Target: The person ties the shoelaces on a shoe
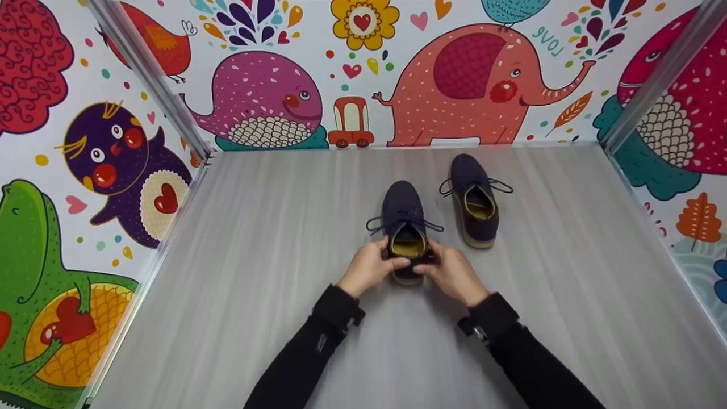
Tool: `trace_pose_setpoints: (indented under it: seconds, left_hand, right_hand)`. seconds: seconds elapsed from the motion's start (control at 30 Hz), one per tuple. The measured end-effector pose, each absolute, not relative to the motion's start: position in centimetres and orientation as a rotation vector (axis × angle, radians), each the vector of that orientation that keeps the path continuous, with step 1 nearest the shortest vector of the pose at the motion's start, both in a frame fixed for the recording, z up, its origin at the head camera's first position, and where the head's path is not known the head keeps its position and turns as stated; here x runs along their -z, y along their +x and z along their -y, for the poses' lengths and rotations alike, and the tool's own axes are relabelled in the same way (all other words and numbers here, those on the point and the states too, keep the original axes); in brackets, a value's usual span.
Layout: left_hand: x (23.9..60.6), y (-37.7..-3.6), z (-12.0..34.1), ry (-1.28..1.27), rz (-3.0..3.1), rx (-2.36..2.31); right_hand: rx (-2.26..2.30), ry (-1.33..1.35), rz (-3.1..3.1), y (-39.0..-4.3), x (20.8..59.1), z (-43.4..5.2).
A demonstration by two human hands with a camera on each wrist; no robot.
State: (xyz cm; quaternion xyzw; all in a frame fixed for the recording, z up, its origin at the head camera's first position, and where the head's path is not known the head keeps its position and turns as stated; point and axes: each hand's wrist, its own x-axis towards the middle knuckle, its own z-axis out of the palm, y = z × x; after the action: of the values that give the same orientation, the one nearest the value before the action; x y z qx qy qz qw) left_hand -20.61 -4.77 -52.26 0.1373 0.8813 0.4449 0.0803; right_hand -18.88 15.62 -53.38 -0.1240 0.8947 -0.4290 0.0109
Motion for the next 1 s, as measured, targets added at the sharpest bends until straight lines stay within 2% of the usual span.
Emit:
trace_pose_setpoints:
  seconds: [0.2,0.37,0.73,1.0]
  left_hand:
    - [52.4,-24.9,4.6,0.390,-2.661,-1.315]
    - [52.5,-26.5,4.4,0.342,-2.639,-1.328]
    - [52.3,-26.9,4.3,0.330,-2.640,-1.355]
    - [50.9,-25.3,5.4,0.343,-2.741,-1.198]
  right_hand:
    - [1.335,-0.342,-2.738,-23.3,53.4,-15.1]
    - [1.309,-0.273,-2.723,-25.0,53.6,-14.9]
    - [1.284,-0.253,-2.712,-25.6,53.3,-15.0]
    - [1.190,-0.379,-2.863,-23.3,52.0,-16.7]
